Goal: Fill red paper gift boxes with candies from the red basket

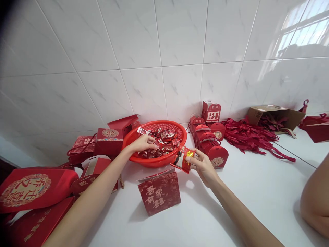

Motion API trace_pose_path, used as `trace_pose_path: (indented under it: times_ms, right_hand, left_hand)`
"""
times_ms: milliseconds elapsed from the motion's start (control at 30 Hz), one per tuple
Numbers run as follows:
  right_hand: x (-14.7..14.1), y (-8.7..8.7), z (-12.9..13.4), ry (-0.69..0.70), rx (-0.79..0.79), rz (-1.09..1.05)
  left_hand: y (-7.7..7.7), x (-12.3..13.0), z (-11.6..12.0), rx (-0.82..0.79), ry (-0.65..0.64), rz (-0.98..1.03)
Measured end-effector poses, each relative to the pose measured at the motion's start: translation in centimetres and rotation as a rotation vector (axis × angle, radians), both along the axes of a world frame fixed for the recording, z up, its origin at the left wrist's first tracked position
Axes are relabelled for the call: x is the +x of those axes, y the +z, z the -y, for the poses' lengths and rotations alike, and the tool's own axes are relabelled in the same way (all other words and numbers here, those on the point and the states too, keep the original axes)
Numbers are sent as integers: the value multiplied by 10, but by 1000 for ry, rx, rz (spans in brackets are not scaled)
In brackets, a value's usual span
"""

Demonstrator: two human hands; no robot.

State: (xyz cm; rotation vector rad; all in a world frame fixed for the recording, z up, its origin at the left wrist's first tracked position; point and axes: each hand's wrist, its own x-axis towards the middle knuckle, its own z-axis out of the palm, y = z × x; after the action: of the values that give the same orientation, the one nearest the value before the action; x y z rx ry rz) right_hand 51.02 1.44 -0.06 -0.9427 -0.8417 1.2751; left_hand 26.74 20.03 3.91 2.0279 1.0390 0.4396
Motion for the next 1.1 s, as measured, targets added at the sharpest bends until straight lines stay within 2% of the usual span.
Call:
trace_pose_path:
  times_ms: [200, 433, 700, 867, 1000, 1100]
  right_hand:
    - [0, 0, 0, 0, 5, 0]
    - [-1, 0, -1, -13, 4, -16]
    - [-1, -4, -4, -25, 32, -21]
    - [-6, 16, -16, -20, 103, -9]
    - [-22, 38, -43, -33, 173, 32]
    - [-41, 45, -66, -74, 203, 60]
  left_hand:
    - [4, 0, 6, -65, -6, 127]
    - [4, -3, 9, -91, 81, 288]
    - [7, -5, 30, -94, 102, 455]
    - [9, -4, 36, -56, 96, 553]
    - [10, -5, 37, -62, 89, 632]
    - [11, -5, 39, -100, 103, 726]
